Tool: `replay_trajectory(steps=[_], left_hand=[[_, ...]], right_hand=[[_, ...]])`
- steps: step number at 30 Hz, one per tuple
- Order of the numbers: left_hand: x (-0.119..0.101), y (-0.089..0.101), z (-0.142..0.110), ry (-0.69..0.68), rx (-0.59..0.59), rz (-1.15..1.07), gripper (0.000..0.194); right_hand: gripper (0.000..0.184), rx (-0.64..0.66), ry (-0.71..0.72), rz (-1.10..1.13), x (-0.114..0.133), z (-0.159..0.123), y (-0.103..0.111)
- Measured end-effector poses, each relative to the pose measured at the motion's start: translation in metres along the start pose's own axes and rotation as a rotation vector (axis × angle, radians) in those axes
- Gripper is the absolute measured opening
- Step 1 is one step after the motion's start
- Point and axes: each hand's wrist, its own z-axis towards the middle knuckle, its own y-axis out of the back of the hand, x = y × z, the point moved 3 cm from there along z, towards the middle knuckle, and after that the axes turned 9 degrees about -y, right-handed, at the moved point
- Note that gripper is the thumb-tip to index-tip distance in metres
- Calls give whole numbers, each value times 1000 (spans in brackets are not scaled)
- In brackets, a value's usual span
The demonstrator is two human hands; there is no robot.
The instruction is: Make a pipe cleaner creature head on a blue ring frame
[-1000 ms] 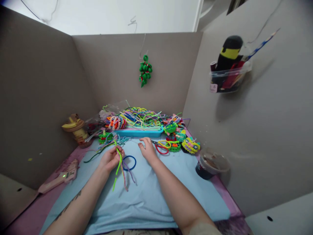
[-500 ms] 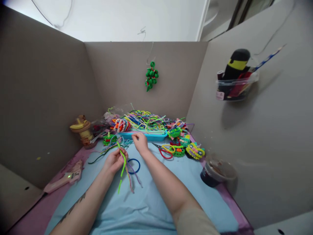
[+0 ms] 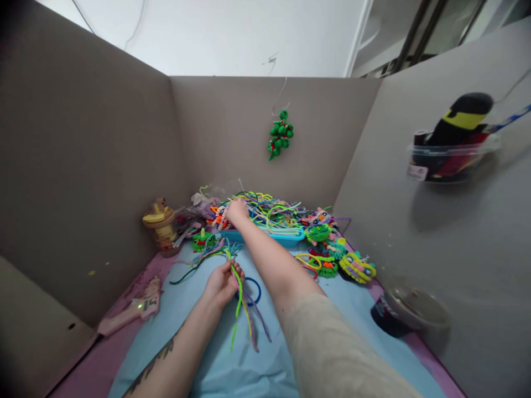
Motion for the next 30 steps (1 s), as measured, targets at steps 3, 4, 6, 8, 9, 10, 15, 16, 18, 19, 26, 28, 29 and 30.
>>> replay_trajectory(steps=[3,4,6,8,9,10,15,16,18,19,26,28,29,30], left_hand=[[-3,0,-1,0,5,-18,20],[-4,0,-1,-4,5,-24,21],[-6,1,-1,-17,1,-35,22],[-9,1,0,-35,-5,-45,23],[-9,0,1,-45,-7,-50,24],[-10,-1,1,-57,-5,-57,25],[-7,-13,-5,-94,64,-108,25],[-6,-16,-8,-81,74,-110,26],[-3,-22,-12,-58,81,-117,27],[-2,-25,-13,-58,80,-124,27],[-3,-43,0,-152,97,-39,22],[-2,-46,4,-156,124,65,19],[-1,-47,5,-156,153,132,17],[1,-48,6,-165,190,204,15]], right_hand=[[17,11,-8,39,-7,8,12],[20,7,-18,54,-12,11,21],[25,-21,-42,72,-28,15,43],[24,-70,-74,58,-49,13,66],[25,-112,-95,40,-60,7,77],[29,-183,-109,16,-70,-2,87],[20,-9,139,37,-93,-88,85],[22,106,196,96,-94,-109,80],[20,161,306,251,-96,-149,76],[25,195,352,310,-97,-165,75],[30,467,-127,1019,-125,-199,68],[41,717,-312,1177,-131,-201,60],[50,860,-368,1217,-132,-204,58],[56,988,-400,1241,-133,-207,56]])
